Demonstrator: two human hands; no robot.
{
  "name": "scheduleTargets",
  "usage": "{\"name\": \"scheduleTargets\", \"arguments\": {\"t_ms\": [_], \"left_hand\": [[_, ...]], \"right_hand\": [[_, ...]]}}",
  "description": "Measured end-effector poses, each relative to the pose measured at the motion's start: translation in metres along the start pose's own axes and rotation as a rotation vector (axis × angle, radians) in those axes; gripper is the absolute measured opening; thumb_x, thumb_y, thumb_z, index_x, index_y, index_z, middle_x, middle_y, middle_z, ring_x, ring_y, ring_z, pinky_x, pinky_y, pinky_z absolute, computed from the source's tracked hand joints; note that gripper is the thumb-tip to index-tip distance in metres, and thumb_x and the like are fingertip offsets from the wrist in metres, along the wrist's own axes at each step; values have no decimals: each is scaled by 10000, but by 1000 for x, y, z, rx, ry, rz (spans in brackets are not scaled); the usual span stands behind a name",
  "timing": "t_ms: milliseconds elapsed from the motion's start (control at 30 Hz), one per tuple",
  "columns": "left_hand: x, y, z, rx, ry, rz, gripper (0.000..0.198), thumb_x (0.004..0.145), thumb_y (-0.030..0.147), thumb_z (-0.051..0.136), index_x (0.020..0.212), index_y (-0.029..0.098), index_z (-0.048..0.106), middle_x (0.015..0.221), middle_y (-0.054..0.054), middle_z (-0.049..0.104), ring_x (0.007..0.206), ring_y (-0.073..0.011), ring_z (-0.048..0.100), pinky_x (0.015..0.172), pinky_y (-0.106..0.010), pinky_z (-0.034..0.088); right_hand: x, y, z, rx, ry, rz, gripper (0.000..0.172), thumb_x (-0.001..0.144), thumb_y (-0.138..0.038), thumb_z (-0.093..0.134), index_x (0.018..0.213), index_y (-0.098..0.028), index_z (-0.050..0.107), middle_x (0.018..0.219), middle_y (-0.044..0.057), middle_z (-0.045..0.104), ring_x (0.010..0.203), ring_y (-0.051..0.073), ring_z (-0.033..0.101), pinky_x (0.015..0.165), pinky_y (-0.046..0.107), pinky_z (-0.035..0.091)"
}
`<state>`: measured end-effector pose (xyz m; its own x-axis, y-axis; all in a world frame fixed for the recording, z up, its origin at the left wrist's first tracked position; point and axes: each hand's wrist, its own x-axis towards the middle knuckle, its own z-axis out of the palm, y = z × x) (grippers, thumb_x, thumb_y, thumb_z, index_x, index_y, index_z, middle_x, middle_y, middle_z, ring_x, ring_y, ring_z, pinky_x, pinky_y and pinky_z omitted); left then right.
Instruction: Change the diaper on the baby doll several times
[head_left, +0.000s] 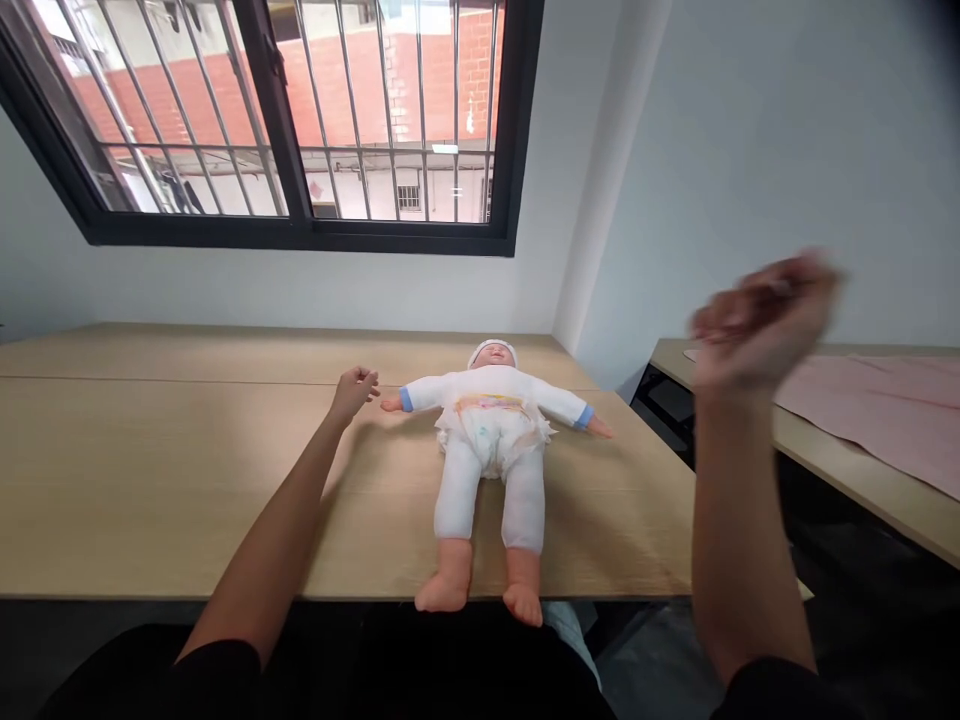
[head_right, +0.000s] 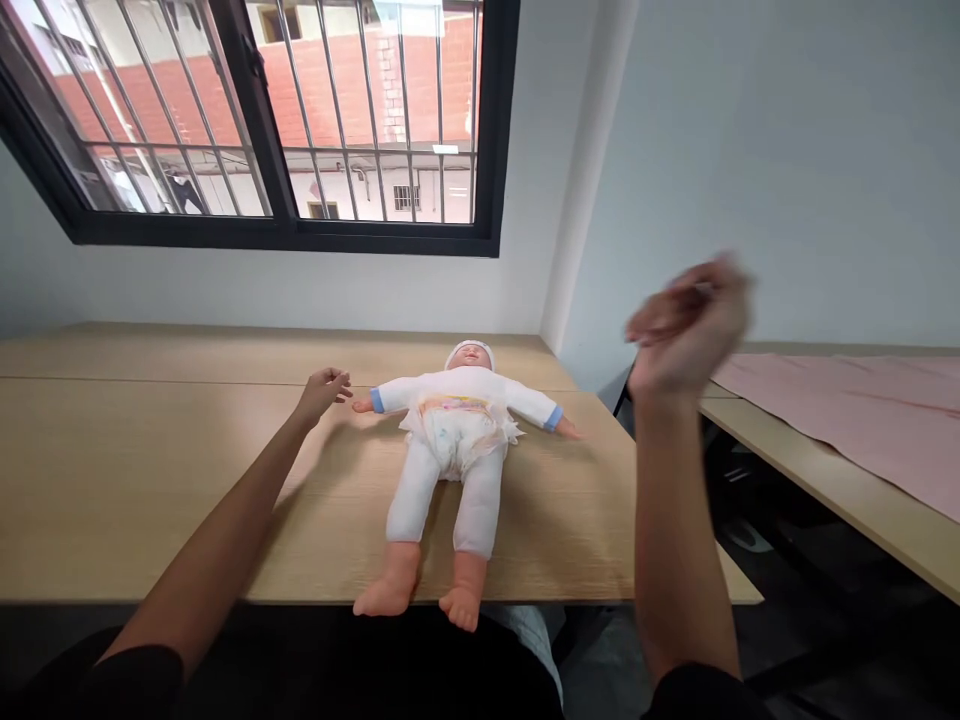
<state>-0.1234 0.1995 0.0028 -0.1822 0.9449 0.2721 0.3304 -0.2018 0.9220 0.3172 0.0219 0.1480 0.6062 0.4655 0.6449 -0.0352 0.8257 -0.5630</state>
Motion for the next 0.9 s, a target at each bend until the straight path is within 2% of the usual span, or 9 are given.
{"name": "scheduleTargets", "arguments": {"t_ms": [67, 133, 300, 467, 567, 700, 767, 833, 900], "left_hand": [[0, -19, -4, 8, 44, -27, 180, 802, 305, 566, 703, 157, 541, 705, -21, 611, 593, -138, 607, 523, -225, 448], [0, -34, -9, 12, 91, -55, 200, 814, 295, 531, 667, 159, 527, 684, -20, 595, 581, -133, 585, 531, -227, 450], [4, -53, -15, 9, 163, -95, 111, 775, 157, 456, 806, 146, 562, 719, -29, 596, 598, -130, 593, 582, -237, 492], [1, -49, -12, 51, 167, -57, 190, 759, 143, 452, 913, 157, 563, 829, -55, 636, 668, -152, 628, 627, -263, 513], [-1, -41, -4, 111, 183, 2, 119, 792, 193, 469, 862, 173, 563, 851, -73, 647, 739, -194, 631, 696, -316, 523], [-11, -1, 13, 175, 204, 170, 115, 848, 246, 486, 861, 190, 585, 930, -83, 670, 915, -227, 626, 863, -347, 497], [-30, 39, 23, 195, 227, 413, 161, 897, 267, 457, 908, 187, 596, 974, -85, 674, 945, -221, 627, 842, -338, 506], [-68, 86, 32, 134, 276, 723, 208, 953, 286, 416, 929, 195, 602, 944, -66, 675, 920, -199, 638, 824, -332, 520], [-124, 125, 37, 100, 281, 950, 205, 979, 294, 422, 942, 216, 608, 911, -41, 671, 880, -182, 641, 811, -331, 535]], "right_hand": [[-19, 34, 26, -120, -199, 127, 339, 936, -416, 486, 676, -200, 513, 433, -72, 397, 335, 57, 386, 367, 213, 286], [-37, 76, 32, -219, -343, 262, 385, 870, -523, 570, 720, -170, 542, 472, -53, 466, 350, 75, 424, 362, 216, 324], [-77, 167, 6, -562, -450, 382, 454, 931, -572, 425, 722, -177, 507, 481, -47, 449, 382, 80, 397, 443, 210, 312], [-95, 197, -10, -1357, -738, 169, 336, 994, -398, 413, 848, -168, 610, 748, 57, 651, 662, 146, 541, 568, 244, 214], [-96, 200, -10, -1515, -808, 146, 364, 1030, -419, 342, 999, -188, 621, 885, 76, 685, 748, 165, 571, 585, 260, 172], [-96, 200, -7, -1561, -839, 169, 397, 1044, -435, 294, 1069, -192, 608, 943, 87, 691, 780, 173, 589, 591, 264, 172], [-97, 200, -6, -1563, -840, 178, 396, 1047, -432, 288, 1086, -191, 600, 937, 88, 692, 780, 175, 593, 594, 266, 174], [-100, 200, -5, -1531, -827, 190, 383, 1048, -421, 290, 1081, -189, 593, 931, 83, 692, 785, 173, 596, 599, 266, 182], [-102, 199, -4, -1468, -806, 204, 369, 1050, -401, 291, 1059, -183, 589, 942, 81, 693, 803, 171, 599, 607, 263, 202]]}}
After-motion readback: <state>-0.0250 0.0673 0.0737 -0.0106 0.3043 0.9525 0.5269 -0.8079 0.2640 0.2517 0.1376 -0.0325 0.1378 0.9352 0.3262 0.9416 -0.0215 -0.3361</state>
